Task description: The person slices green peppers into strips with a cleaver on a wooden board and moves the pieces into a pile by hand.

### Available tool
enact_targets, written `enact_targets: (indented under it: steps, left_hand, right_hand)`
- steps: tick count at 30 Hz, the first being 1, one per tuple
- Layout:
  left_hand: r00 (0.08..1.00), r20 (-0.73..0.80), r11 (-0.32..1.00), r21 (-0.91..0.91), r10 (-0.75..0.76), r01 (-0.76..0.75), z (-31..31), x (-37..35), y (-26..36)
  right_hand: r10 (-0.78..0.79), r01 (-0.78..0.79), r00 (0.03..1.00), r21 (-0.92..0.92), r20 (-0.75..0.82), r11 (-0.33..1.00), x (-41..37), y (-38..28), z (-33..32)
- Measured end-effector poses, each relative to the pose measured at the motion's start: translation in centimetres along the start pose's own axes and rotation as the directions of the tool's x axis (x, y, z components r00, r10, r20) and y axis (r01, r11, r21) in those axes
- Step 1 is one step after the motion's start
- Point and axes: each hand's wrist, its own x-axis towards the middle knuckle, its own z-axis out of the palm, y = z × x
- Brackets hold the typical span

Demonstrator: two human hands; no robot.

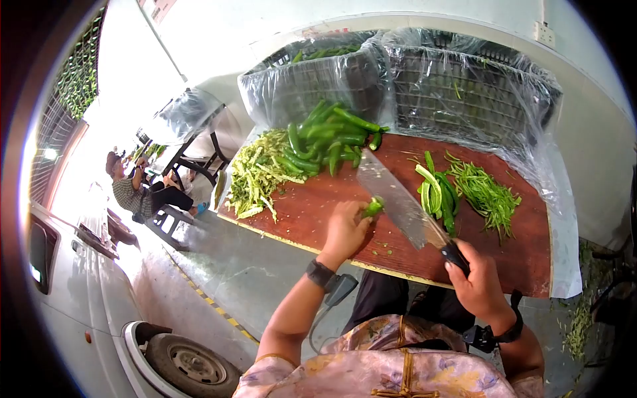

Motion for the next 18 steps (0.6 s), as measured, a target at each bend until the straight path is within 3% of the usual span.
enact_targets:
  steps: [1,3,5,7,8,11,13,18]
  left_hand:
    - [0.993,0.007,0.980,0.163,0.115,-0.115,-0.2,0.0,0.1]
    - [0.987,0.050,0.974,0.161,0.153,-0.159,-0.2,-0.7,0.0]
    - [0.978,0.089,0.966,0.162,0.190,-0.203,0.0,-1.1,0.0]
    - [0.962,0.107,0.936,0.225,0.253,-0.271,0.2,-1.7,0.0]
    - [0.962,0.108,0.937,0.226,0.250,-0.268,0.3,-1.8,-0.1]
    - [0.944,0.112,0.901,0.281,0.310,-0.329,0.7,-2.6,-0.2]
    - [0.945,0.175,0.866,0.382,0.276,-0.324,1.0,-3.6,0.4]
    - [0.937,0.270,0.858,0.402,0.221,-0.319,0.6,-5.2,1.2]
  right_hand:
    - [0.005,-0.005,1.000,-0.004,0.001,1.000,-0.7,1.3,-0.3]
    - [0.332,-0.368,0.929,0.329,0.160,0.870,-2.4,3.5,-0.5]
    - [0.412,-0.450,0.893,0.416,0.184,0.790,-3.7,4.8,0.2]
    - [0.528,-0.561,0.809,0.607,0.258,0.563,-4.7,6.3,1.3]
    - [0.557,-0.576,0.781,0.669,0.282,0.469,-5.0,6.8,1.9]
    - [0.565,-0.561,0.768,0.743,0.303,0.365,-5.4,6.8,3.0]
    - [0.560,-0.548,0.771,0.763,0.303,0.343,-5.6,6.5,3.7]
    - [0.563,-0.519,0.773,0.802,0.294,0.295,-7.1,6.0,5.0]
